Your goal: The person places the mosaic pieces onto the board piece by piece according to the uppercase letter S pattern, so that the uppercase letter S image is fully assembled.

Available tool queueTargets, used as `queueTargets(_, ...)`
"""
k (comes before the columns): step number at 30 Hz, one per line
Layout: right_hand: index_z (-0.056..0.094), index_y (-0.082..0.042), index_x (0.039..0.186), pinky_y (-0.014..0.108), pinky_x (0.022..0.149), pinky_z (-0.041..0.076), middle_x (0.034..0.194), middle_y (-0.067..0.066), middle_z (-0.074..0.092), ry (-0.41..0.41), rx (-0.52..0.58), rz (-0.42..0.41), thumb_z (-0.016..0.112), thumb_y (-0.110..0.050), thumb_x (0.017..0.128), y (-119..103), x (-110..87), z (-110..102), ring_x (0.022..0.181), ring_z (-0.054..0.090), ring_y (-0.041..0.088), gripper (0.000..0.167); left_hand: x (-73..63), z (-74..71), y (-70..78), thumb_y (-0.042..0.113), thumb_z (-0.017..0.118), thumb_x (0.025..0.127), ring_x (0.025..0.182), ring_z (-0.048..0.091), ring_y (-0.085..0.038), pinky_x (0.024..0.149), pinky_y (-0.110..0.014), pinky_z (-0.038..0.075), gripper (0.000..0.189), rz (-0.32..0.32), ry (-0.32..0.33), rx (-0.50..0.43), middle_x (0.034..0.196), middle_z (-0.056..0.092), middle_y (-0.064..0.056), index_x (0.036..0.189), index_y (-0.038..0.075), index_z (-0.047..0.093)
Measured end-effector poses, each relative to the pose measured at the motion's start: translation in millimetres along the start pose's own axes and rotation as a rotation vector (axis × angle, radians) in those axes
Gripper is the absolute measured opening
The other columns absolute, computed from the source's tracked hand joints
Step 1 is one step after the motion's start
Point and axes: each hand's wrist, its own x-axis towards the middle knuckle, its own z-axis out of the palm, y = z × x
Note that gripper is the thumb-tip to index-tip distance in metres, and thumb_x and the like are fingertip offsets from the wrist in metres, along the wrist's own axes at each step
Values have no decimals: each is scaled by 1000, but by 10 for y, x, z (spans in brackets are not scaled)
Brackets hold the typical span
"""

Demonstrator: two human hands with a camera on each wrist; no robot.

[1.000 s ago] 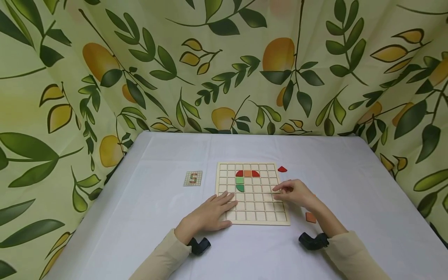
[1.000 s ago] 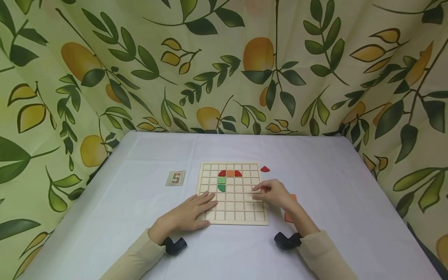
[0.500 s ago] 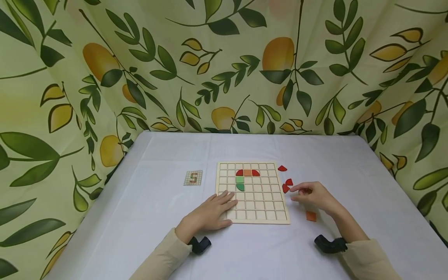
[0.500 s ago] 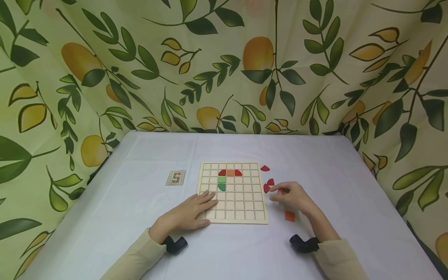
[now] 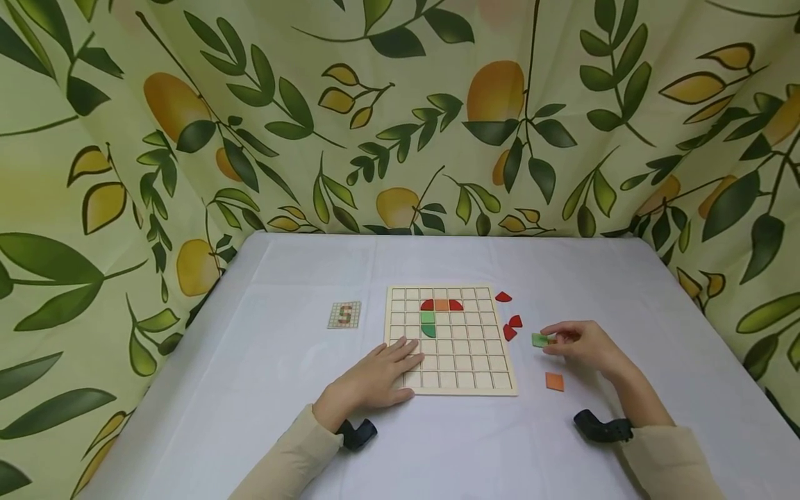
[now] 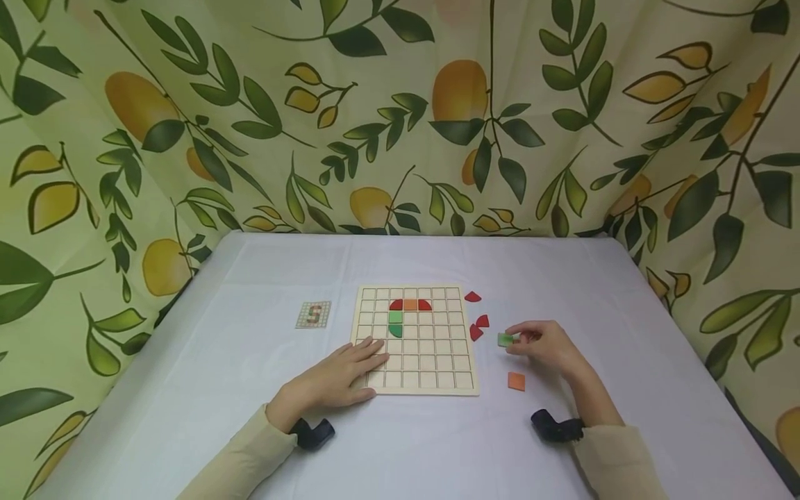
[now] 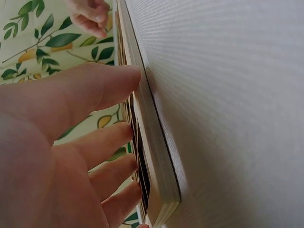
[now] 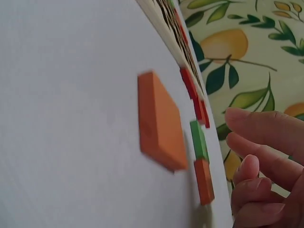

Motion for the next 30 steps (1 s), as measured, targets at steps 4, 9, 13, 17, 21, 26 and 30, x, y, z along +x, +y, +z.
queueTargets(4,65,5,116,20,55,38,76,0,51,3,-21,21,76,-21,81,95,14,-67,70,45,8,45,18,-9,3,39,56,94,152,22,-24,123,-47,25,62,1,2,6,162,26,-2,150,20,35)
queueTargets(9,63,7,116,20,55,38,75,-1,50,-18,-11,29,75,-19,81,195,32,-116,68,44,8,45,24,-9,-2,38,57,94,152,23,-25,122,-48,25,63,6,1,-3,162,27,-4,150,19,36)
queueTargets(13,63,8,117,21,56,38,74,-1,50,-40,2,28,75,-16,80,249,32,-136,68,44,8,45,13,-4,-2,37,58,94,152,22,-25,123,-48,25,63,1,-7,-14,162,27,-4,150,19,36)
queueTargets(17,63,8,117,21,56,37,75,-1,49,-54,-10,50,76,-15,79,290,12,-149,69,44,9,46,3,4,3,37,58,94,152,23,-25,123,-48,25,63,1,-10,-20,162,27,-4,150,19,36)
queueTargets(21,64,7,117,22,57,37,77,0,49,-49,-30,69,76,-15,80,316,0,-156,71,44,10,45,-1,5,6,36,57,94,152,22,-25,123,-49,24,62,5,-9,-29,162,27,-4,150,18,36)
queueTargets(26,65,6,115,22,57,37,76,1,49,-36,-43,82,76,-16,80,327,6,-157,72,44,11,42,4,-2,2,36,57,94,152,22,-25,123,-48,24,62,9,-6,-31,162,27,-4,150,19,36)
queueTargets(30,66,6,113,21,56,37,75,0,50,-30,-48,69,75,-15,80,330,30,-154,71,44,10,40,7,-10,-9,35,58,94,152,21,-25,123,-49,23,62,4,-12,-48,162,26,-4,150,19,37)
